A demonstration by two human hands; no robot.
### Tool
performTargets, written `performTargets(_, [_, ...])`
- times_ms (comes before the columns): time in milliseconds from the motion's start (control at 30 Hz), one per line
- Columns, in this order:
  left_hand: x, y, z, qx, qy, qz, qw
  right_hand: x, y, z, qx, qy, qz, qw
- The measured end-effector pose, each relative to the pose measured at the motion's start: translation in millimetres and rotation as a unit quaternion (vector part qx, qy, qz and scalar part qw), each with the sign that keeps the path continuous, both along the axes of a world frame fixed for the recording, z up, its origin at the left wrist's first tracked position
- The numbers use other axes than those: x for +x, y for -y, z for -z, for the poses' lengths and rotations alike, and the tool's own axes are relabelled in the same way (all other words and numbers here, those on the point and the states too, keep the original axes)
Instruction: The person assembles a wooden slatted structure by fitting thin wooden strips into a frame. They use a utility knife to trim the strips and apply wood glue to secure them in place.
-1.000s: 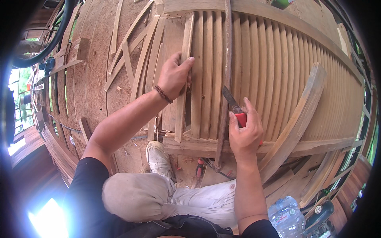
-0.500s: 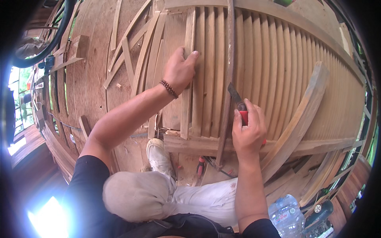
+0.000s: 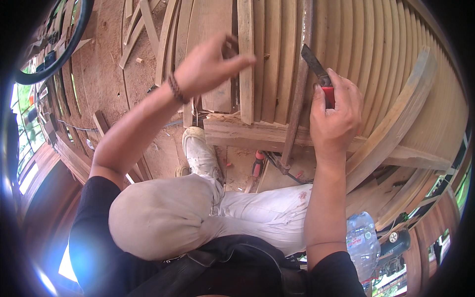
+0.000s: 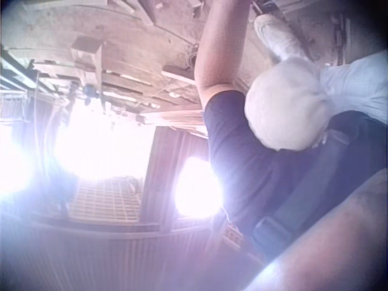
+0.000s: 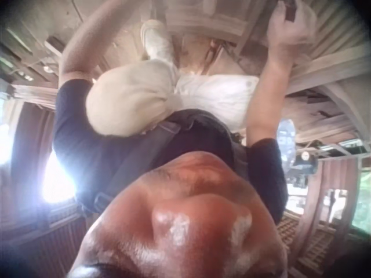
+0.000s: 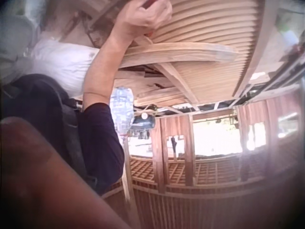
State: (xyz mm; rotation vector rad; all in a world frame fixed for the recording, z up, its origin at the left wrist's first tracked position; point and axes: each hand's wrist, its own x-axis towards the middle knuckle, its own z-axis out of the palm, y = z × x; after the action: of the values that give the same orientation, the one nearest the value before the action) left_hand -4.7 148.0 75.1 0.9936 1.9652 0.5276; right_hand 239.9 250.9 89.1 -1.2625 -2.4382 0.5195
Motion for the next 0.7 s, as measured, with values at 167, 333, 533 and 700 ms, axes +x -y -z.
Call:
performTargets(167, [28.5,37.6,-2.3,-0.054,0.086,0.034,0.994,0.2,2.4,-3.1,-0.023,0.006,0.003,1.0])
performTargets(333, [32.0,35.5,-10.0,-0.074,0.107,0.001,0.992,1.2,2.4,-2.9,-0.032,0.016,0.001,0.999])
performTargets(533, [49.8,51.0,5.4,0.016,0.074,-0.064,0.995,0.1,2.7,0.4,-0.015,-0.018,0.0,1.0])
performTargets(700, [47.7,52.3,2.9,-0.025,0.072,-0.078,0.994,2.2,2.4,0.7,-0.015,-0.017,-0.007,1.0])
